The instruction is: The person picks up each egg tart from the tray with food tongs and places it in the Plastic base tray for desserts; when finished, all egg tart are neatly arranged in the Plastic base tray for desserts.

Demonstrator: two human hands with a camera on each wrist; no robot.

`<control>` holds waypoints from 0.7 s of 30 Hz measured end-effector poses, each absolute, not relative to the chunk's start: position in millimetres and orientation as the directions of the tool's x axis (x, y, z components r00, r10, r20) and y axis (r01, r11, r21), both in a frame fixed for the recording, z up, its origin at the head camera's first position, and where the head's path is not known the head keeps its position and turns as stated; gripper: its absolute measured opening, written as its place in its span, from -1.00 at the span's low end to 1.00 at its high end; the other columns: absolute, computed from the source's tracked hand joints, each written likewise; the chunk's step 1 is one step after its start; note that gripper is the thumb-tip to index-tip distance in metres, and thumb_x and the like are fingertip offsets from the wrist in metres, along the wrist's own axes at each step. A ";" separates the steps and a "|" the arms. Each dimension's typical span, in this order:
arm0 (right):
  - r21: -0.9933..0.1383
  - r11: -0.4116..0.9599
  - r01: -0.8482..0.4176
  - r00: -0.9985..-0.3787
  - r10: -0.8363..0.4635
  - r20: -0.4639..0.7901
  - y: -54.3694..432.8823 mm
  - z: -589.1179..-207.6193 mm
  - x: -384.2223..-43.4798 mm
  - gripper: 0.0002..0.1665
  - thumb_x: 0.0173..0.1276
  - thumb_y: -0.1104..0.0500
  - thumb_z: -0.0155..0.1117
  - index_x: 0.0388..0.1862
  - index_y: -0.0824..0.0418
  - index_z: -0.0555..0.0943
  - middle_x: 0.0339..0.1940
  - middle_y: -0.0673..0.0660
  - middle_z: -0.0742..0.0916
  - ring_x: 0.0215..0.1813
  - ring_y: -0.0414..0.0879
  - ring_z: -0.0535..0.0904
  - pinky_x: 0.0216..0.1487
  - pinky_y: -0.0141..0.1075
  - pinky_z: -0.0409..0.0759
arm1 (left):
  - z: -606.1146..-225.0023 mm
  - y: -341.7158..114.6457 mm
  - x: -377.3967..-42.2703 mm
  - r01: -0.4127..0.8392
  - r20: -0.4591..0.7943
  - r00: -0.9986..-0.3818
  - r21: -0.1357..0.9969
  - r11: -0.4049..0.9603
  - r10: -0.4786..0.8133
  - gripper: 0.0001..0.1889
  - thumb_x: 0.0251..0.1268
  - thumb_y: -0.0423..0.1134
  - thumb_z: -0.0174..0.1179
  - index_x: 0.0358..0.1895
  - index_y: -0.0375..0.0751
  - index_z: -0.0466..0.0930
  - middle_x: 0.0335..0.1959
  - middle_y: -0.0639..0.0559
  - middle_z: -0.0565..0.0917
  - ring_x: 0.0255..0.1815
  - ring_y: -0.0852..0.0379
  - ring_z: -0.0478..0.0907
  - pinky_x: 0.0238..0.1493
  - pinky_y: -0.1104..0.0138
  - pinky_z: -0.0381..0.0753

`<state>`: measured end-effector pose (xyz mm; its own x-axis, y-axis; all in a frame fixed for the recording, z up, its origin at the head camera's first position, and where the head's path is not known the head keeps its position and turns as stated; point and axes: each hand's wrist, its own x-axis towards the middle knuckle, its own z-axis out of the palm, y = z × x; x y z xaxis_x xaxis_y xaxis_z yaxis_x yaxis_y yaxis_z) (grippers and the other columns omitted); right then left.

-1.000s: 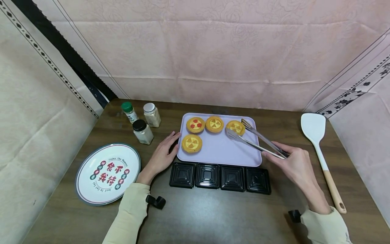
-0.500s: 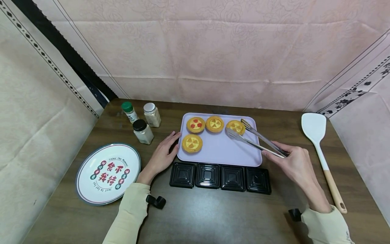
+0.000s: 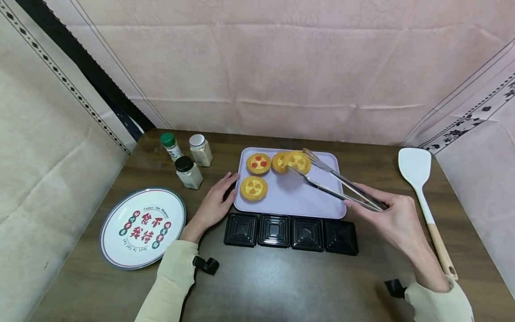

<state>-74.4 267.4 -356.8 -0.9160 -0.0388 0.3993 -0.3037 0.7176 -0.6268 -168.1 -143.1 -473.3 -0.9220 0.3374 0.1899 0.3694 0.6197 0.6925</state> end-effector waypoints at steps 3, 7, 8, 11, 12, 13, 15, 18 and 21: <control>-0.651 0.654 -0.387 -0.906 -0.137 0.400 251.5 -352.2 -69.1 -0.47 0.02 0.14 0.63 0.04 -0.01 0.74 -0.42 -0.13 0.76 -0.66 -0.28 0.50 -0.73 -0.46 0.36 | -473.1 -143.9 -168.3 0.373 0.189 -0.921 0.687 0.624 0.342 -0.50 0.55 -0.17 -0.01 0.48 -0.09 0.28 0.46 -0.01 0.30 0.52 -0.01 0.07 0.40 -0.08 0.12; -0.660 0.593 -0.462 -0.886 -0.280 0.369 230.6 -355.7 -63.4 -0.51 0.08 0.11 0.60 0.05 0.03 0.73 -0.52 -0.21 0.69 -0.65 -0.30 0.47 -0.72 -0.48 0.35 | -473.7 -144.2 -169.1 0.392 0.205 -0.913 0.679 0.621 0.353 -0.50 0.55 -0.16 -0.02 0.48 -0.11 0.28 0.46 -0.02 0.30 0.52 -0.04 0.08 0.40 -0.09 0.12; -0.663 0.580 -0.474 -0.881 -0.313 0.356 225.9 -357.4 -62.3 -0.51 0.09 0.08 0.59 0.05 0.02 0.73 -0.54 -0.21 0.67 -0.65 -0.31 0.44 -0.72 -0.49 0.33 | -473.8 -144.1 -169.1 0.398 0.211 -0.911 0.677 0.619 0.354 -0.50 0.55 -0.17 -0.02 0.48 -0.12 0.28 0.46 -0.03 0.31 0.51 -0.04 0.08 0.40 -0.09 0.12; -0.682 0.544 -0.489 -0.867 -0.386 0.314 214.9 -363.5 -59.0 -0.52 0.13 0.01 0.55 0.07 0.00 0.72 -0.53 -0.20 0.64 -0.66 -0.32 0.36 -0.73 -0.50 0.28 | -473.8 -143.7 -169.1 0.408 0.223 -0.907 0.675 0.615 0.356 -0.51 0.55 -0.18 -0.02 0.48 -0.13 0.28 0.46 -0.04 0.31 0.51 -0.05 0.08 0.40 -0.07 0.12; -0.688 0.535 -0.491 -0.864 -0.404 0.302 212.0 -365.6 -58.0 -0.52 0.14 -0.01 0.54 0.08 -0.01 0.72 -0.52 -0.21 0.64 -0.64 -0.33 0.38 -0.72 -0.51 0.30 | -473.6 -143.6 -168.9 0.409 0.225 -0.907 0.675 0.614 0.356 -0.51 0.55 -0.19 -0.01 0.48 -0.13 0.28 0.46 -0.04 0.31 0.51 -0.04 0.08 0.40 -0.07 0.12; -0.693 0.525 -0.494 -0.858 -0.421 0.293 209.4 -367.6 -57.1 -0.51 0.15 -0.02 0.54 0.08 -0.01 0.71 -0.52 -0.21 0.64 -0.61 -0.32 0.41 -0.70 -0.51 0.33 | -473.4 -143.4 -168.8 0.407 0.225 -0.908 0.676 0.615 0.354 -0.51 0.55 -0.19 -0.01 0.47 -0.13 0.28 0.45 -0.04 0.31 0.51 -0.04 0.08 0.40 -0.06 0.12; -0.697 0.507 -0.507 -0.846 -0.447 0.291 205.0 -371.6 -55.3 -0.52 0.15 -0.01 0.54 0.07 0.01 0.72 -0.51 -0.22 0.64 -0.57 -0.33 0.46 -0.68 -0.52 0.38 | -473.4 -143.3 -168.9 0.404 0.223 -0.910 0.673 0.620 0.351 -0.51 0.55 -0.19 -0.01 0.47 -0.13 0.28 0.45 -0.04 0.32 0.51 -0.03 0.08 0.40 -0.06 0.12; -0.679 0.489 -0.547 -0.820 -0.477 0.317 200.4 -377.2 -53.5 -0.54 0.12 0.03 0.56 0.04 0.05 0.73 -0.50 -0.23 0.62 -0.55 -0.35 0.47 -0.65 -0.56 0.37 | -474.0 -143.7 -169.4 0.402 0.220 -0.910 0.669 0.625 0.351 -0.50 0.55 -0.19 -0.01 0.48 -0.12 0.28 0.45 -0.03 0.32 0.51 -0.03 0.08 0.41 -0.06 0.11; -0.649 0.480 -0.590 -0.793 -0.498 0.352 198.2 -382.3 -53.3 -0.53 0.09 0.05 0.59 0.02 0.08 0.74 -0.50 -0.26 0.60 -0.57 -0.37 0.43 -0.62 -0.58 0.33 | -474.4 -144.4 -169.8 0.396 0.210 -0.912 0.671 0.627 0.352 -0.50 0.55 -0.18 -0.01 0.48 -0.11 0.26 0.46 -0.02 0.31 0.52 -0.01 0.07 0.41 -0.06 0.10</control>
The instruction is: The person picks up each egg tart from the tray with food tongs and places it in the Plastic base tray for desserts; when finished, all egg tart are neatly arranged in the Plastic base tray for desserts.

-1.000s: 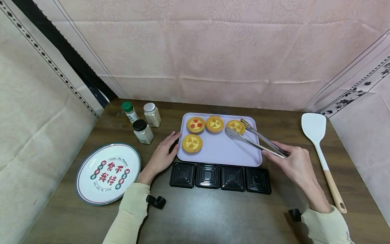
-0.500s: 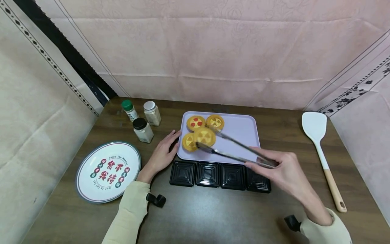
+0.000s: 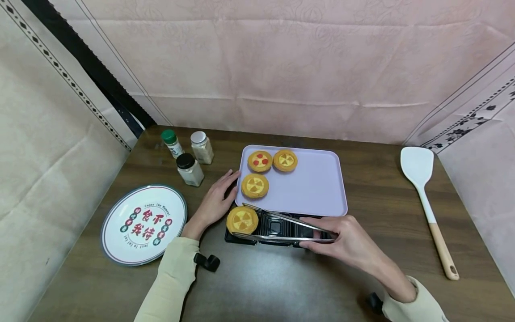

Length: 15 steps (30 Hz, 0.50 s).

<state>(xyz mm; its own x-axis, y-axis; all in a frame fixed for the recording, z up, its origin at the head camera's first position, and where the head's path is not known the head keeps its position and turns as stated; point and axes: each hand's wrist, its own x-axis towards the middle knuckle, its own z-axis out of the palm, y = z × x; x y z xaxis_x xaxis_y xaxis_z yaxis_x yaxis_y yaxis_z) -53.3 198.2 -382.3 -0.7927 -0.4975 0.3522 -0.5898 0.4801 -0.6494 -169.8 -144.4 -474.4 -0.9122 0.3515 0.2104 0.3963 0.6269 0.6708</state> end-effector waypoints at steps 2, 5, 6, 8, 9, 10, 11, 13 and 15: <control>-0.640 0.477 -0.603 -0.783 -0.510 0.357 197.7 -384.2 -53.7 -0.52 0.08 0.05 0.59 0.02 0.09 0.74 -0.50 -0.27 0.60 -0.55 -0.38 0.44 -0.60 -0.59 0.33 | -474.5 -144.7 -170.2 0.391 0.204 -0.914 0.674 0.626 0.350 -0.50 0.55 -0.18 -0.02 0.49 -0.10 0.26 0.46 -0.01 0.30 0.52 0.00 0.07 0.41 -0.06 0.10; -0.634 0.466 -0.617 -0.771 -0.520 0.368 197.2 -386.3 -54.5 -0.52 0.08 0.06 0.59 0.02 0.10 0.74 -0.50 -0.27 0.61 -0.53 -0.37 0.47 -0.58 -0.60 0.35 | -474.6 -144.9 -170.5 0.387 0.199 -0.916 0.675 0.628 0.349 -0.50 0.55 -0.18 -0.02 0.49 -0.09 0.26 0.46 0.02 0.30 0.52 0.02 0.06 0.41 -0.06 0.10; -0.633 0.464 -0.619 -0.769 -0.523 0.369 197.0 -386.6 -54.6 -0.52 0.09 0.06 0.59 0.02 0.11 0.74 -0.50 -0.27 0.61 -0.53 -0.37 0.47 -0.58 -0.60 0.34 | -474.6 -145.0 -170.5 0.385 0.199 -0.916 0.675 0.629 0.348 -0.50 0.55 -0.17 -0.02 0.49 -0.09 0.27 0.46 0.02 0.30 0.52 0.02 0.06 0.41 -0.06 0.10; -0.632 0.463 -0.621 -0.767 -0.524 0.370 196.8 -387.5 -54.6 -0.52 0.09 0.06 0.59 0.03 0.10 0.73 -0.50 -0.27 0.61 -0.54 -0.37 0.46 -0.60 -0.61 0.31 | -475.0 -144.9 -170.4 0.385 0.200 -0.917 0.675 0.630 0.346 -0.50 0.55 -0.17 -0.02 0.49 -0.09 0.27 0.46 0.02 0.30 0.52 0.03 0.06 0.41 -0.06 0.10; -0.631 0.464 -0.622 -0.767 -0.523 0.371 196.8 -388.2 -54.4 -0.52 0.09 0.06 0.59 0.03 0.10 0.73 -0.50 -0.27 0.60 -0.54 -0.37 0.46 -0.60 -0.61 0.31 | -474.9 -144.8 -170.4 0.384 0.200 -0.917 0.675 0.630 0.346 -0.50 0.55 -0.17 -0.02 0.48 -0.09 0.27 0.46 0.01 0.30 0.52 0.02 0.07 0.41 -0.05 0.10; -0.630 0.469 -0.618 -0.770 -0.523 0.366 196.9 -388.6 -54.1 -0.52 0.10 0.05 0.58 0.03 0.09 0.73 -0.50 -0.27 0.60 -0.54 -0.38 0.45 -0.60 -0.61 0.30 | -474.9 -144.8 -170.4 0.385 0.200 -0.917 0.675 0.629 0.346 -0.50 0.55 -0.18 -0.02 0.48 -0.09 0.27 0.46 0.01 0.30 0.52 0.02 0.07 0.41 -0.05 0.10; -0.629 0.475 -0.615 -0.773 -0.521 0.361 197.0 -388.7 -53.8 -0.52 0.10 0.04 0.58 0.03 0.07 0.73 -0.50 -0.28 0.60 -0.55 -0.38 0.45 -0.61 -0.61 0.30 | -474.8 -144.8 -170.3 0.386 0.201 -0.916 0.675 0.629 0.347 -0.50 0.55 -0.17 -0.02 0.49 -0.09 0.27 0.46 0.01 0.30 0.52 0.02 0.07 0.41 -0.06 0.10; -0.629 0.485 -0.608 -0.779 -0.518 0.353 197.2 -389.0 -53.2 -0.52 0.11 0.03 0.57 0.04 0.05 0.73 -0.50 -0.28 0.59 -0.54 -0.38 0.45 -0.61 -0.61 0.30 | -474.6 -144.7 -170.1 0.386 0.200 -0.916 0.674 0.630 0.348 -0.50 0.55 -0.17 -0.02 0.49 -0.09 0.27 0.46 0.01 0.30 0.52 0.01 0.07 0.41 -0.05 0.10; -0.624 0.488 -0.611 -0.777 -0.519 0.355 197.1 -389.3 -52.8 -0.52 0.12 0.03 0.57 0.05 0.05 0.73 -0.50 -0.29 0.59 -0.54 -0.38 0.44 -0.60 -0.61 0.30 | -474.2 -144.6 -169.8 0.385 0.197 -0.916 0.671 0.633 0.349 -0.50 0.56 -0.17 -0.03 0.49 -0.09 0.26 0.47 0.02 0.30 0.52 0.02 0.06 0.41 -0.05 0.10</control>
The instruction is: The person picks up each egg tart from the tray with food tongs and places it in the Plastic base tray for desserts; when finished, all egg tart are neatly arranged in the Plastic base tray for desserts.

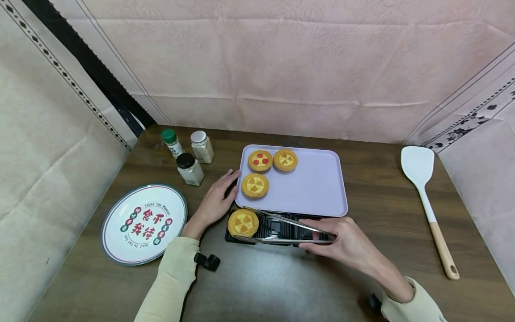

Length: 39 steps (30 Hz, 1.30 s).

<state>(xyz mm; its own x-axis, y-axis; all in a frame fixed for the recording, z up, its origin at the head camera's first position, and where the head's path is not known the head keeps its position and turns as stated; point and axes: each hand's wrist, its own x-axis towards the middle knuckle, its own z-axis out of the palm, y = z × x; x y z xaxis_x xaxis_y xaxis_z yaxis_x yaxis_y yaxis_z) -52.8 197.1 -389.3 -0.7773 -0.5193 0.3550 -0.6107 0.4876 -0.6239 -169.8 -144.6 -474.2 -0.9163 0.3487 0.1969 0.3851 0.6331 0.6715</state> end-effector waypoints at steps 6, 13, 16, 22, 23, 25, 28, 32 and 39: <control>-0.611 0.486 -0.624 -0.768 -0.526 0.366 197.4 -390.1 -52.9 -0.52 0.12 0.05 0.57 0.05 0.05 0.73 -0.49 -0.29 0.59 -0.54 -0.40 0.42 -0.60 -0.62 0.29 | -474.1 -144.1 -169.8 0.383 0.194 -0.917 0.669 0.636 0.348 -0.50 0.55 -0.17 -0.02 0.49 -0.10 0.26 0.47 -0.01 0.30 0.52 0.02 0.06 0.41 -0.06 0.10; -0.598 0.487 -0.637 -0.760 -0.526 0.381 197.6 -391.8 -53.4 -0.52 0.09 0.05 0.59 0.03 0.07 0.73 -0.50 -0.29 0.59 -0.55 -0.41 0.42 -0.60 -0.63 0.28 | -473.5 -144.0 -169.5 0.389 0.200 -0.915 0.669 0.633 0.351 -0.50 0.55 -0.17 -0.01 0.48 -0.11 0.27 0.46 -0.01 0.31 0.52 0.01 0.07 0.41 -0.06 0.10; -0.598 0.486 -0.637 -0.760 -0.522 0.386 197.7 -392.2 -53.4 -0.50 0.07 0.06 0.60 0.04 0.07 0.73 -0.50 -0.28 0.59 -0.57 -0.41 0.41 -0.61 -0.64 0.26 | -473.9 -144.0 -169.9 0.394 0.206 -0.913 0.668 0.631 0.353 -0.50 0.55 -0.18 -0.02 0.48 -0.11 0.27 0.46 -0.01 0.31 0.52 0.01 0.07 0.41 -0.06 0.10; -0.626 0.508 -0.592 -0.793 -0.507 0.339 198.2 -389.7 -52.3 -0.45 0.07 -0.02 0.59 0.08 0.02 0.71 -0.48 -0.30 0.60 -0.66 -0.42 0.28 -0.68 -0.60 0.21 | -474.9 -144.4 -170.0 0.394 0.207 -0.913 0.666 0.634 0.351 -0.50 0.55 -0.17 -0.02 0.49 -0.10 0.26 0.46 -0.01 0.30 0.52 0.02 0.07 0.41 -0.05 0.10; -0.635 0.512 -0.578 -0.801 -0.503 0.324 198.5 -388.5 -52.3 -0.44 0.08 -0.04 0.58 0.10 0.01 0.70 -0.47 -0.30 0.61 -0.67 -0.42 0.26 -0.69 -0.59 0.20 | -474.8 -144.5 -169.8 0.394 0.208 -0.914 0.665 0.634 0.350 -0.50 0.55 -0.17 -0.02 0.49 -0.10 0.27 0.46 -0.01 0.31 0.52 0.01 0.07 0.41 -0.05 0.10; -0.645 0.524 -0.556 -0.816 -0.495 0.301 199.8 -385.6 -52.6 -0.43 0.10 -0.08 0.56 0.12 -0.02 0.69 -0.46 -0.31 0.62 -0.67 -0.40 0.25 -0.69 -0.56 0.20 | -474.4 -144.4 -169.4 0.394 0.209 -0.914 0.666 0.634 0.349 -0.50 0.55 -0.18 -0.02 0.48 -0.10 0.27 0.46 -0.01 0.31 0.52 0.01 0.07 0.41 -0.04 0.11; -0.648 0.548 -0.529 -0.836 -0.469 0.286 202.5 -379.1 -54.9 -0.41 0.11 -0.12 0.54 0.15 -0.06 0.68 -0.43 -0.33 0.64 -0.67 -0.37 0.24 -0.70 -0.53 0.20 | -474.0 -144.5 -168.8 0.398 0.213 -0.912 0.667 0.630 0.351 -0.50 0.55 -0.18 -0.01 0.48 -0.11 0.27 0.46 -0.02 0.31 0.52 0.00 0.07 0.41 -0.03 0.11; -0.633 0.589 -0.503 -0.863 -0.383 0.330 208.2 -370.6 -62.2 -0.40 0.10 -0.09 0.55 0.15 -0.04 0.68 -0.43 -0.32 0.66 -0.70 -0.37 0.21 -0.75 -0.49 0.17 | -473.6 -144.5 -168.3 0.400 0.210 -0.911 0.668 0.628 0.356 -0.50 0.55 -0.17 -0.02 0.49 -0.12 0.26 0.46 -0.03 0.30 0.52 -0.02 0.07 0.41 -0.05 0.11; -0.583 0.741 -0.332 -0.912 -0.093 0.400 218.5 -367.3 -82.7 -0.42 0.06 -0.09 0.58 0.09 0.02 0.72 -0.54 -0.19 0.67 -0.70 -0.25 0.30 -0.78 -0.42 0.18 | -473.3 -143.9 -169.0 0.384 0.193 -0.916 0.674 0.631 0.352 -0.49 0.56 -0.14 -0.03 0.49 -0.10 0.26 0.47 -0.05 0.29 0.52 -0.03 0.06 0.39 -0.10 0.12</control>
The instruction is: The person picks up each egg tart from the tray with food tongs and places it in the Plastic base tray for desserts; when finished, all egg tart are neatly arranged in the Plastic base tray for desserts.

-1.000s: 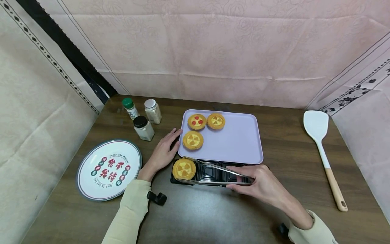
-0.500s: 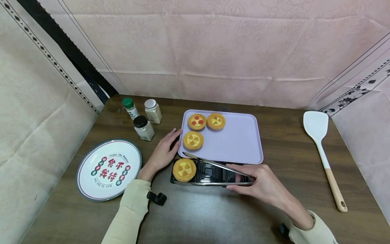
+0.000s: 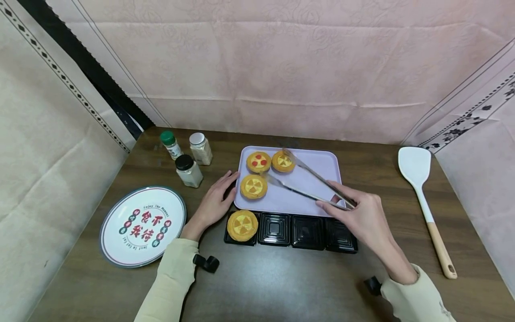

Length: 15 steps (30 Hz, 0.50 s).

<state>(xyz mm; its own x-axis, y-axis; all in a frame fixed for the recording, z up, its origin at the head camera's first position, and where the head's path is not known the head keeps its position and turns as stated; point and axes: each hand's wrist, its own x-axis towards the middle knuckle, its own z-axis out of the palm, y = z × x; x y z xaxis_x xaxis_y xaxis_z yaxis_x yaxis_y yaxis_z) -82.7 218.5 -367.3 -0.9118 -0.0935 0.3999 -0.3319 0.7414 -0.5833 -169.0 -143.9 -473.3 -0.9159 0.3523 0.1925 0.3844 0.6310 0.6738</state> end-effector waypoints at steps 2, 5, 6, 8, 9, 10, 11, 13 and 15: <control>-0.573 0.776 -0.264 -0.923 -0.032 0.383 219.7 -368.7 -89.3 -0.40 0.06 -0.13 0.57 0.08 0.06 0.73 -0.57 -0.12 0.67 -0.67 -0.20 0.36 -0.74 -0.39 0.22 | -472.9 -144.1 -168.6 0.376 0.185 -0.919 0.675 0.634 0.348 -0.49 0.56 -0.13 -0.04 0.49 -0.08 0.25 0.47 -0.04 0.28 0.52 -0.02 0.06 0.39 -0.11 0.11; -0.564 0.801 -0.200 -0.935 0.016 0.354 220.9 -372.3 -98.2 -0.36 0.07 -0.17 0.55 0.08 0.14 0.72 -0.60 -0.04 0.66 -0.66 -0.16 0.38 -0.74 -0.35 0.25 | -473.4 -144.5 -168.5 0.373 0.181 -0.920 0.674 0.637 0.347 -0.49 0.56 -0.13 -0.04 0.50 -0.07 0.25 0.47 -0.02 0.28 0.52 -0.01 0.06 0.40 -0.10 0.11; -0.563 0.805 -0.188 -0.938 0.023 0.346 221.1 -373.6 -100.7 -0.35 0.08 -0.18 0.54 0.08 0.16 0.72 -0.60 -0.02 0.66 -0.67 -0.15 0.36 -0.74 -0.34 0.24 | -473.7 -144.5 -168.5 0.373 0.180 -0.921 0.671 0.641 0.346 -0.49 0.56 -0.13 -0.04 0.50 -0.07 0.25 0.47 -0.01 0.28 0.52 -0.01 0.06 0.40 -0.09 0.11; -0.562 0.808 -0.175 -0.941 0.030 0.336 221.6 -376.4 -105.1 -0.34 0.08 -0.19 0.53 0.07 0.18 0.72 -0.59 -0.01 0.66 -0.68 -0.14 0.35 -0.75 -0.32 0.24 | -474.1 -144.4 -168.5 0.373 0.179 -0.921 0.666 0.646 0.347 -0.50 0.56 -0.13 -0.04 0.50 -0.05 0.25 0.47 0.00 0.28 0.52 0.01 0.06 0.41 -0.08 0.10; -0.561 0.809 -0.173 -0.942 0.031 0.334 221.7 -377.6 -106.9 -0.34 0.08 -0.19 0.53 0.07 0.18 0.72 -0.59 -0.01 0.65 -0.69 -0.14 0.34 -0.75 -0.32 0.24 | -474.5 -144.4 -168.6 0.373 0.178 -0.921 0.664 0.648 0.347 -0.50 0.56 -0.13 -0.04 0.50 -0.05 0.25 0.47 0.01 0.28 0.52 0.01 0.05 0.41 -0.07 0.10; -0.560 0.811 -0.170 -0.943 0.032 0.332 221.9 -378.8 -108.5 -0.35 0.08 -0.20 0.54 0.06 0.17 0.73 -0.59 -0.01 0.65 -0.69 -0.14 0.34 -0.75 -0.31 0.24 | -474.6 -144.4 -168.7 0.373 0.178 -0.921 0.662 0.650 0.347 -0.50 0.56 -0.13 -0.04 0.50 -0.05 0.25 0.47 0.01 0.28 0.52 0.02 0.05 0.41 -0.07 0.10; -0.560 0.812 -0.167 -0.944 0.032 0.328 221.8 -379.4 -109.7 -0.35 0.08 -0.20 0.54 0.05 0.17 0.73 -0.61 -0.02 0.64 -0.69 -0.14 0.33 -0.74 -0.30 0.24 | -474.7 -144.3 -168.8 0.373 0.178 -0.921 0.662 0.650 0.347 -0.50 0.56 -0.13 -0.04 0.50 -0.04 0.25 0.47 0.00 0.28 0.52 0.02 0.05 0.41 -0.06 0.10; -0.556 0.815 -0.163 -0.946 0.031 0.322 221.5 -380.5 -111.8 -0.35 0.07 -0.20 0.54 0.03 0.17 0.74 -0.65 -0.03 0.62 -0.68 -0.14 0.33 -0.72 -0.29 0.25 | -474.9 -144.3 -168.8 0.372 0.179 -0.921 0.664 0.649 0.345 -0.50 0.56 -0.14 -0.04 0.50 -0.04 0.25 0.47 0.00 0.28 0.52 0.02 0.05 0.41 -0.06 0.10; -0.556 0.815 -0.161 -0.949 0.026 0.314 221.2 -381.1 -113.1 -0.36 0.07 -0.20 0.54 0.02 0.18 0.74 -0.69 -0.03 0.58 -0.67 -0.13 0.33 -0.71 -0.27 0.26 | -474.8 -144.6 -169.1 0.373 0.183 -0.921 0.666 0.645 0.344 -0.50 0.56 -0.14 -0.04 0.49 -0.04 0.25 0.47 0.00 0.29 0.52 0.02 0.06 0.41 -0.06 0.10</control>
<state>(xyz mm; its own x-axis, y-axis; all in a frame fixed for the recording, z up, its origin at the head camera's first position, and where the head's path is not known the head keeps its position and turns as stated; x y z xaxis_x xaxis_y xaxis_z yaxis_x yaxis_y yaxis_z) -113.1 221.2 -381.1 -0.9492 0.0263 0.3137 -0.1611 0.8155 -0.5559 -169.1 -144.6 -474.8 -0.9209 0.3443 0.1827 0.3734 0.6453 0.6664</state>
